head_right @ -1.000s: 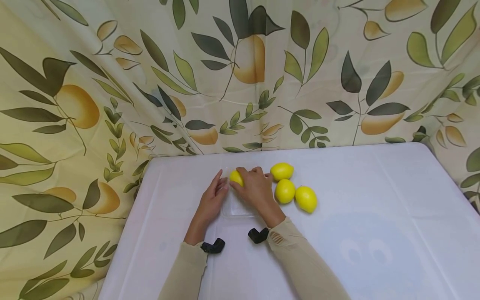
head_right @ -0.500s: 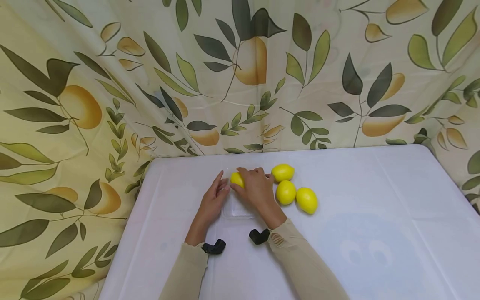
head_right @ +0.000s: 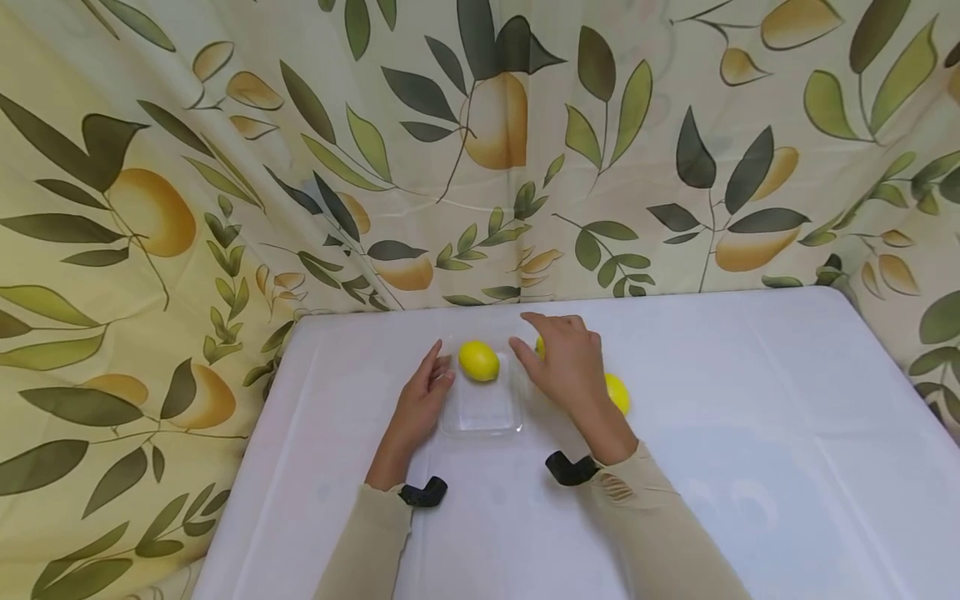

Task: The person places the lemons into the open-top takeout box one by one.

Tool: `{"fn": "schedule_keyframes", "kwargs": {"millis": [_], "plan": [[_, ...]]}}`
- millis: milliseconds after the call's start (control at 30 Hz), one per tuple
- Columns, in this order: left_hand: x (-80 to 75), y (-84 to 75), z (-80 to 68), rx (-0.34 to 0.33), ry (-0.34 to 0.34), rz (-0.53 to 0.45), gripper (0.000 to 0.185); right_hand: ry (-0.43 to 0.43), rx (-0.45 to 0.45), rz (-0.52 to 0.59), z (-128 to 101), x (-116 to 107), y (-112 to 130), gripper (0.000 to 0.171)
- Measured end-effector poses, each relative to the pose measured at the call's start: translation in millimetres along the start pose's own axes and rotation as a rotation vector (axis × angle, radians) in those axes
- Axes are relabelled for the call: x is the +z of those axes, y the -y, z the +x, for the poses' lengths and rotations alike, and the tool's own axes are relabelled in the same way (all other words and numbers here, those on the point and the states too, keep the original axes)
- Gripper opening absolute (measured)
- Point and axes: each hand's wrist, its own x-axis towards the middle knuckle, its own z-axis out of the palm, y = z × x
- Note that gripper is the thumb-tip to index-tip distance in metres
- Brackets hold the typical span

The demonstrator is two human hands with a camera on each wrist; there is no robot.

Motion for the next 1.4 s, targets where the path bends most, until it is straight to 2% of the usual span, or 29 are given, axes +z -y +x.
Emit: {"fn": "schedule_keyframes", "kwargs": {"millis": [200,433,767,1000,1200,1400], "plan": [[-0.2,-0.9,-1.1,-0.026,0.008,-0.012,0.064,0.001,0.039,0.02,-11,-32,-29,0.052],[0.1,-2.1,-1.0,-0.05,0.011,-0.018,0.063,0.063,0.053,0.089,-28,-52,-62,0.057],[-0.1,-2.5,1.2,-0.053,0.01,-0.016,0.063,0.176,0.091,0.088,-49,-52,-98,0.069],[1.3,-1.9,0.2,-0.069,0.006,-0.019,0.063,0.27,0.1,0.04,-58,-48,-111,0.076],[-0.2,-4.0,1.1,-0.061,-0.002,-0.004,0.062,0.288,0.043,0.028,-63,-45,-119,0.078],[-1.4,-3.2,0.6,-0.074,0.006,0.01,0.063,0.315,0.036,0.028,-66,-43,-117,0.084]]}}
